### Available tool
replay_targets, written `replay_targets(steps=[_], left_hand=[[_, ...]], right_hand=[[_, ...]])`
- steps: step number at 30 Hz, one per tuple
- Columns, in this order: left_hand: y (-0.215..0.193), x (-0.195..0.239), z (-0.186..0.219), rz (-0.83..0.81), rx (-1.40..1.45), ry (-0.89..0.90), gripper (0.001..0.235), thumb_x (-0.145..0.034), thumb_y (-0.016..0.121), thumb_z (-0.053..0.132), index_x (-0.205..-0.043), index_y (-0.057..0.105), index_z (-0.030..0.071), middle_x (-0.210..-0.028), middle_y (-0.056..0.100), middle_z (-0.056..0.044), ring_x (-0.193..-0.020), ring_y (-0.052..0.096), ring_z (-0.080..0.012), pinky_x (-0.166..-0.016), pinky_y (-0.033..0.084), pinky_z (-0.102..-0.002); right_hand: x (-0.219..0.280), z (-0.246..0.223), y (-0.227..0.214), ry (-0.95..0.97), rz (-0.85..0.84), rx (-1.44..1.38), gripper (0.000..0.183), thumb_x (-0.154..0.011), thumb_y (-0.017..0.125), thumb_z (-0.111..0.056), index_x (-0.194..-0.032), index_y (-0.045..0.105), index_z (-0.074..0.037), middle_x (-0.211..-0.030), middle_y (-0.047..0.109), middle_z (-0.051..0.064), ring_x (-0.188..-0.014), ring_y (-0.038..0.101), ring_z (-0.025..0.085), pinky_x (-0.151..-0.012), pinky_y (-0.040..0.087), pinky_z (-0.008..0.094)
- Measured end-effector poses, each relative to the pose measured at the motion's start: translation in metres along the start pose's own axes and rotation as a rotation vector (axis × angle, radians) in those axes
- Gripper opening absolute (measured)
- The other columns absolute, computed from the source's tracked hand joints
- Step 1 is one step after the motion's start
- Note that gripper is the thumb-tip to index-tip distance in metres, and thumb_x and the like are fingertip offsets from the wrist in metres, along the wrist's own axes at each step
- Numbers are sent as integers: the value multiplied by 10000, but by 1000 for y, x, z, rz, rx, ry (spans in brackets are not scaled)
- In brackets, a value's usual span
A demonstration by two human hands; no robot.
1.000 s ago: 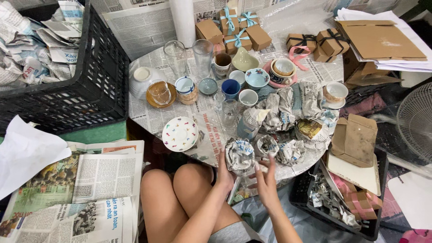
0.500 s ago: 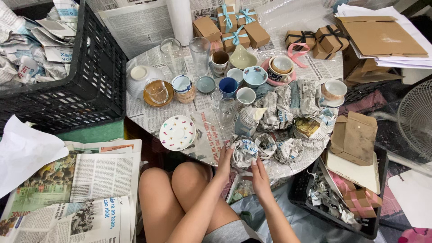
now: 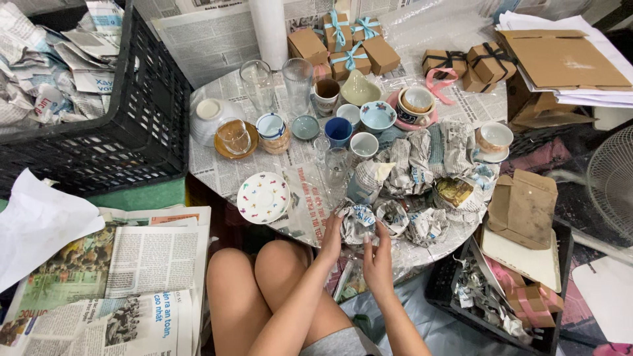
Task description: The person wraps small ceramic items, including a saucer and a cup, using newspaper. They fold the paper around each item and place the wrapped pieces on a table covered with newspaper.
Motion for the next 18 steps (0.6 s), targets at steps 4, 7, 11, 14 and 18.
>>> replay_targets(steps=[4,7,11,14,18], left_hand=[[2,-6,-5,-3,-29,37,743,-992,396,578,-1495,451,34,-1518,458,-175,-1434,405,-290,-1187,259,-391],[1,-7,-14,41,-307,84,751,-1033,338,592,-1487,440,2,-1506,428,-228,-1418,363,-366,-1182,237,-439],[-1,-10,-18,28,-383,85,772,-1029,274,625,-1412,532,7,-1396,541,-249,-1350,461,-398,-1164,302,-475],[-2,-11,-20,-1,-381,-57,787,-1006,294,641,-1447,508,25,-1456,484,-229,-1399,398,-394,-1174,274,-479],[0,-12,-16,72,-364,-24,857,-973,375,668,-1530,381,17,-1532,403,-240,-1445,333,-388,-1191,239,-475]], right_hand=[[-7,-17,-4,-14,7,126,492,-1041,522,-204,-1496,430,-43,-1438,532,246,-1271,573,398,-1013,474,440],[-9,-32,-16,142,-80,394,491,-1018,520,-285,-1484,464,-140,-1354,588,189,-1076,648,417,-857,530,484],[-13,-53,-22,135,-113,575,482,-998,521,-345,-1457,506,-198,-1231,624,145,-904,688,409,-710,552,508],[-17,-54,-21,101,-111,628,466,-1014,521,-345,-1450,518,-180,-1194,623,156,-919,689,397,-727,557,498],[-19,-47,-21,15,-94,528,478,-991,563,-297,-1438,530,-131,-1115,661,174,-844,682,374,-682,547,477]])
Point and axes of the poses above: each hand's wrist, its own x-axis away from the middle knuckle, its own y-axis out of the palm, z = x × y, the point moved 3 cm from there along -x, towards the middle knuckle
